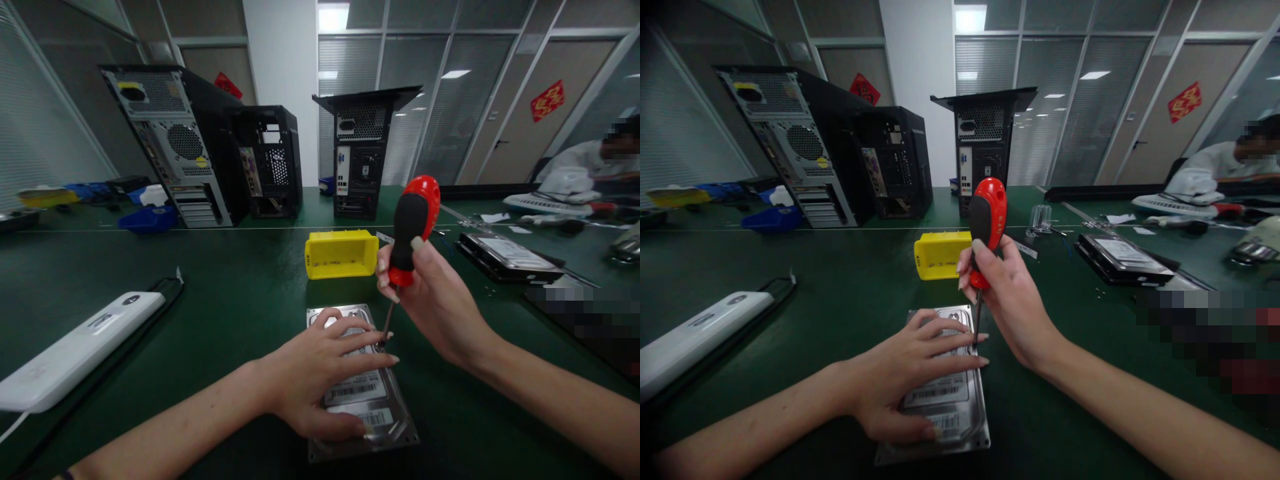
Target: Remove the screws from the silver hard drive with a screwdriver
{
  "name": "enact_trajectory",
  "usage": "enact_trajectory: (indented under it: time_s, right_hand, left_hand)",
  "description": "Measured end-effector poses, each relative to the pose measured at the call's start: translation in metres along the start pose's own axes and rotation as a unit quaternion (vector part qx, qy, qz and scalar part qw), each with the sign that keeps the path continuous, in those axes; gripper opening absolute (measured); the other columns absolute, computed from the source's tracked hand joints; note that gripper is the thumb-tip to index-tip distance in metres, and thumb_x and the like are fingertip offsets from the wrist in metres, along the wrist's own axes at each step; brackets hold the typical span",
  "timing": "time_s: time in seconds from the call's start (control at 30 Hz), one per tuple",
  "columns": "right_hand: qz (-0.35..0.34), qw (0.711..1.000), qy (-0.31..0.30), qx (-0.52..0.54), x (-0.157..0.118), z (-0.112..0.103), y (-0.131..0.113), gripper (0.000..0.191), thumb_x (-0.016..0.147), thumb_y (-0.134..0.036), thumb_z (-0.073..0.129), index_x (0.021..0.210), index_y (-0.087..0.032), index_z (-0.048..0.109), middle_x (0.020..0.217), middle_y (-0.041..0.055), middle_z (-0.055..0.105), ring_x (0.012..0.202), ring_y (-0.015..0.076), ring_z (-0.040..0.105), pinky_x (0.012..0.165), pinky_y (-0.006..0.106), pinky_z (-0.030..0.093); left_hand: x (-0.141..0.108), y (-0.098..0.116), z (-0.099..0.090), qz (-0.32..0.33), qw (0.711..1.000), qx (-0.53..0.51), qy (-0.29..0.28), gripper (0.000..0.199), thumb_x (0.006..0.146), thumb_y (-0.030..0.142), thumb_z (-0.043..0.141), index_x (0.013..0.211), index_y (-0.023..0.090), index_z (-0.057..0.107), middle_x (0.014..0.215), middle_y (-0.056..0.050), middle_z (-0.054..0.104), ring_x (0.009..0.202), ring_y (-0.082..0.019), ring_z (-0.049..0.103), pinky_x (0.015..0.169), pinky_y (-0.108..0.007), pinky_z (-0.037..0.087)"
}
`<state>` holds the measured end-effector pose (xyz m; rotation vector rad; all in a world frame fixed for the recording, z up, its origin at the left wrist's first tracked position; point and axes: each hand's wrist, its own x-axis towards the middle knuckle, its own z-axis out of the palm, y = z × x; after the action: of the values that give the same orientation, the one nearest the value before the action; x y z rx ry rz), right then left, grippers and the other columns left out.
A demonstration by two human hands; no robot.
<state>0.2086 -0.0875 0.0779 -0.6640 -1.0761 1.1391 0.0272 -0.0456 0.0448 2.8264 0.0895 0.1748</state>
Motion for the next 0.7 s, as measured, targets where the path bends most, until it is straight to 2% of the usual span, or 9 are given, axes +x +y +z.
enact_trajectory:
  time_s: [0.07, 0.13, 0.27, 0.43, 0.57, 0.7]
  right_hand:
    - [-0.002, 1.0, 0.001, -0.004, 0.001, -0.001, 0.0, 0.023, 0.08, -0.037, 0.064, 0.091, -0.02, 0.052, 0.079, -0.0017, 0.055, 0.066, 0.0072, 0.05, 0.056, 0.017, 0.045]
    - [-0.009, 1.0, 0.003, -0.001, 0.002, -0.003, 0.0, 0.023, 0.079, -0.034, 0.066, 0.093, -0.02, 0.054, 0.083, -0.0015, 0.056, 0.072, 0.0075, 0.052, 0.061, 0.017, 0.047]
    - [-0.009, 1.0, -0.012, -0.008, 0.003, -0.007, 0.001, 0.024, 0.082, -0.039, 0.062, 0.097, -0.02, 0.061, 0.086, -0.0002, 0.057, 0.082, 0.0082, 0.054, 0.075, 0.018, 0.048]
    - [0.01, 1.0, -0.026, -0.004, 0.004, -0.008, 0.001, 0.032, 0.078, -0.043, 0.065, 0.102, -0.022, 0.063, 0.086, -0.0008, 0.057, 0.078, 0.008, 0.054, 0.071, 0.018, 0.049]
    - [-0.016, 0.999, -0.008, -0.045, 0.006, -0.01, 0.001, 0.029, 0.074, -0.03, 0.072, 0.101, -0.023, 0.062, 0.086, -0.0034, 0.058, 0.075, 0.0056, 0.056, 0.068, 0.016, 0.05]
    - [-0.039, 0.997, 0.002, -0.062, 0.009, -0.013, 0.0, 0.039, 0.076, -0.023, 0.071, 0.109, -0.024, 0.051, 0.086, -0.0039, 0.065, 0.074, 0.0067, 0.062, 0.072, 0.019, 0.052]
  left_hand:
    - [0.0, 0.0, 0.001, 0.004, 1.0, -0.003, 0.004, 0.069, 0.081, 0.056, 0.048, 0.141, 0.023, 0.037, 0.147, -0.01, 0.037, 0.131, -0.037, 0.035, 0.103, -0.053, 0.024]
    - [0.001, -0.002, 0.003, 0.009, 1.0, -0.004, 0.005, 0.07, 0.081, 0.057, 0.047, 0.141, 0.023, 0.036, 0.148, -0.011, 0.036, 0.13, -0.038, 0.035, 0.102, -0.055, 0.023]
    - [0.002, -0.005, 0.007, 0.011, 1.0, -0.001, -0.003, 0.073, 0.081, 0.058, 0.045, 0.142, 0.022, 0.033, 0.149, -0.013, 0.034, 0.131, -0.038, 0.033, 0.102, -0.057, 0.021]
    - [0.002, -0.006, 0.007, 0.008, 1.0, 0.006, -0.008, 0.073, 0.08, 0.059, 0.045, 0.143, 0.023, 0.033, 0.15, -0.011, 0.032, 0.132, -0.036, 0.032, 0.103, -0.056, 0.021]
    - [0.002, -0.006, 0.006, 0.008, 1.0, 0.005, -0.007, 0.073, 0.081, 0.059, 0.044, 0.143, 0.023, 0.032, 0.15, -0.011, 0.032, 0.132, -0.037, 0.032, 0.103, -0.055, 0.021]
    - [0.002, -0.005, 0.006, 0.009, 1.0, 0.008, -0.005, 0.072, 0.081, 0.057, 0.047, 0.143, 0.023, 0.033, 0.149, -0.011, 0.033, 0.132, -0.037, 0.032, 0.103, -0.055, 0.022]
